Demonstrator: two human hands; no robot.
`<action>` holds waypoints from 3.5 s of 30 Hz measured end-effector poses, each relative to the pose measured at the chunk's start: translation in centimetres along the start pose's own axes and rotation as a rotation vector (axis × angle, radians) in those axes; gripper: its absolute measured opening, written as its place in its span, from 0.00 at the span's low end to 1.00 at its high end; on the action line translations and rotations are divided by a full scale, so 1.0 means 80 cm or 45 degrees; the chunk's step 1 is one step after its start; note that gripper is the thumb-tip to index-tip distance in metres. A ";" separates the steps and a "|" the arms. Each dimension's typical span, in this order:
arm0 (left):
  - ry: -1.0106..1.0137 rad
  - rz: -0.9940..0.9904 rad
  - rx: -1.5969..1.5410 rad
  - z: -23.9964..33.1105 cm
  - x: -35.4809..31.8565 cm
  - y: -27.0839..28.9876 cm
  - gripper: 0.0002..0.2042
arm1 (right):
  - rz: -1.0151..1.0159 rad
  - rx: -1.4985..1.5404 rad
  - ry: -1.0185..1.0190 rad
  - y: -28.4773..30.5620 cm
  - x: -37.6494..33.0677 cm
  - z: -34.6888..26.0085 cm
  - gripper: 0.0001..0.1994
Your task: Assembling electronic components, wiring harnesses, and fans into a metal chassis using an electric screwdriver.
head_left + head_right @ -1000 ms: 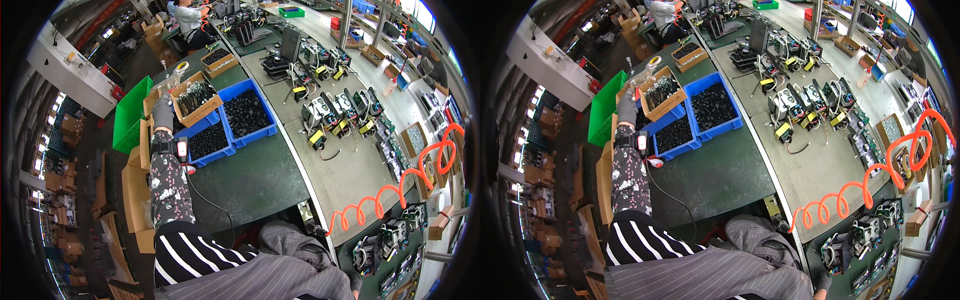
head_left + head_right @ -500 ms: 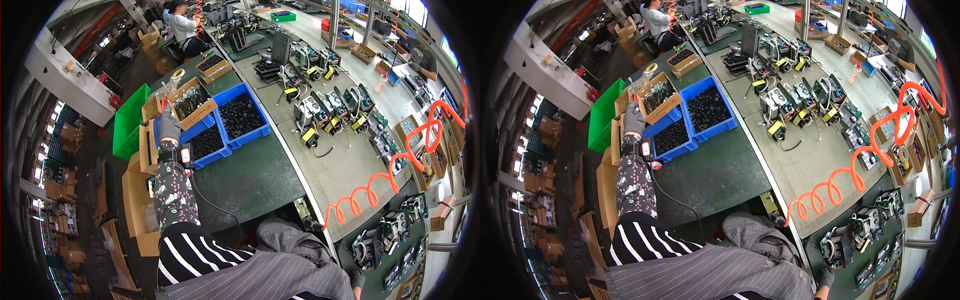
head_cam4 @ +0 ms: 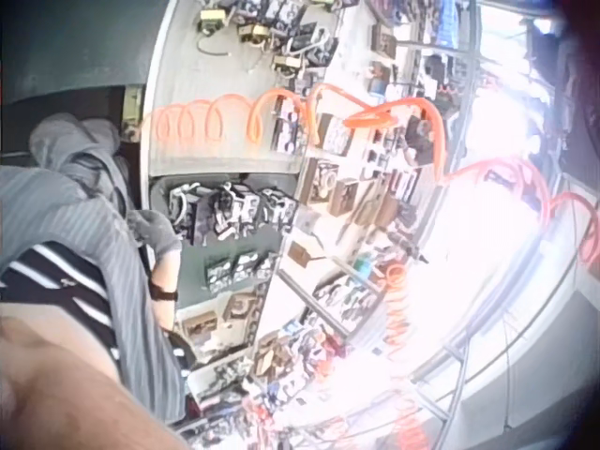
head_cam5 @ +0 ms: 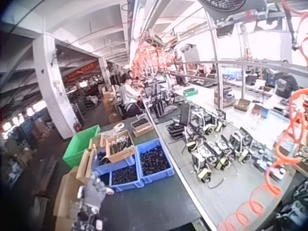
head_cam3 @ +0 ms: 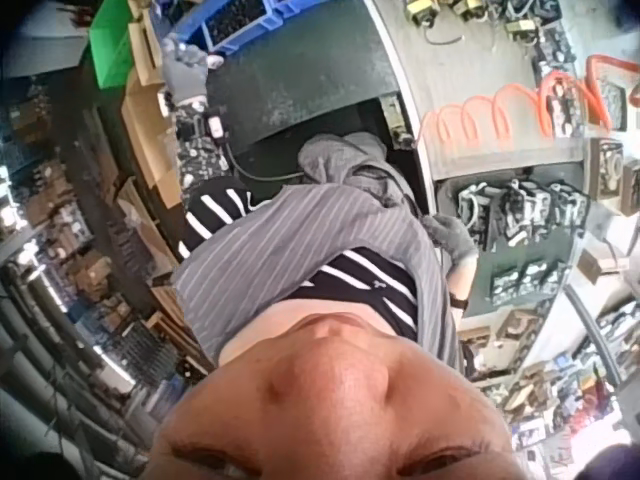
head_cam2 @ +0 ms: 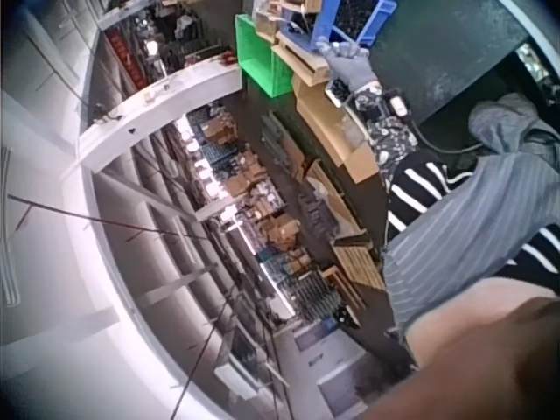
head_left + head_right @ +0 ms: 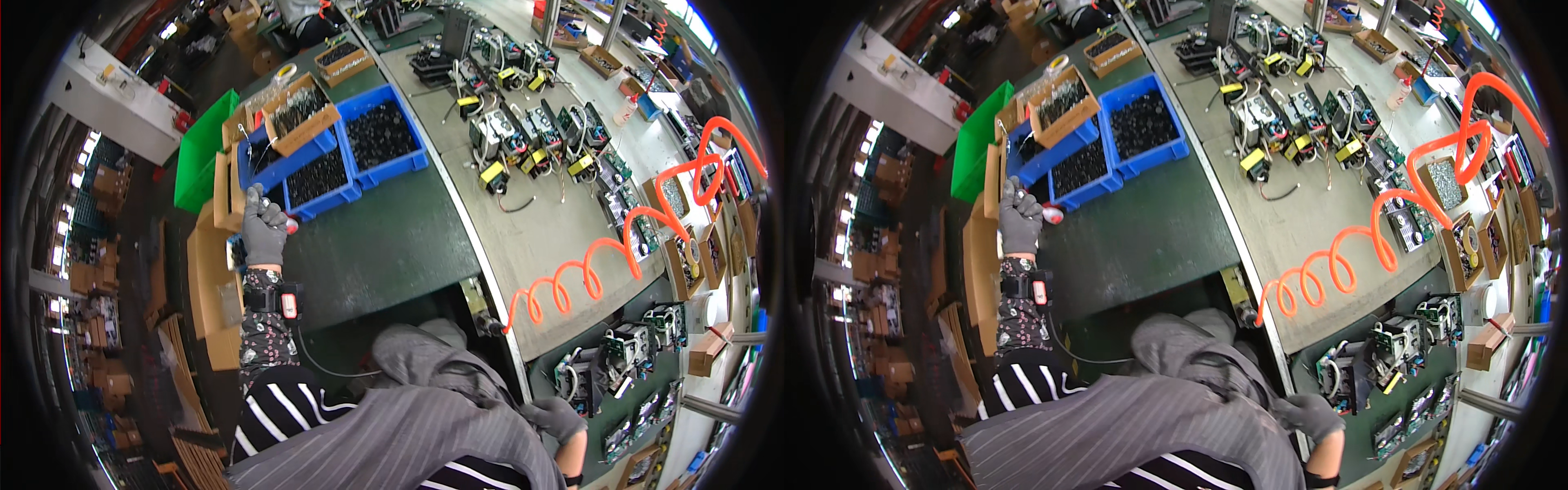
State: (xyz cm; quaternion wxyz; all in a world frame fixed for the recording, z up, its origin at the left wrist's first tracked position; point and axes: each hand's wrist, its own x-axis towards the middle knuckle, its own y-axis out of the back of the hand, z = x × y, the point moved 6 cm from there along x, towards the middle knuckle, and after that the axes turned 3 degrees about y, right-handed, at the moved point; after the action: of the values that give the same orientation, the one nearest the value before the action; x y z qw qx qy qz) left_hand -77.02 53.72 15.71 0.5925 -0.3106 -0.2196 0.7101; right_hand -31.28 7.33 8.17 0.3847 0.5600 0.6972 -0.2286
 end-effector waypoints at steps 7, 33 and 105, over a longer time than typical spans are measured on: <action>-0.066 -0.059 0.173 0.043 -0.092 0.029 0.10 | 0.206 -0.217 0.585 -0.009 0.037 -0.141 0.15; -0.191 0.216 0.051 0.149 -0.031 0.238 0.07 | -0.259 1.031 0.714 -0.045 0.820 -0.762 0.23; 1.789 -1.893 0.754 -0.551 -0.703 -0.252 0.15 | 1.977 1.669 0.537 -0.086 -0.219 0.402 0.10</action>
State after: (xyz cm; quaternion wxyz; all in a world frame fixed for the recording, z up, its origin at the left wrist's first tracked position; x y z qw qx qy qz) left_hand -26.03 0.30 8.27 0.9231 -0.2822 0.2186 -0.1434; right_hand -27.50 -29.24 2.01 -0.0839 0.9831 -0.0637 -0.1496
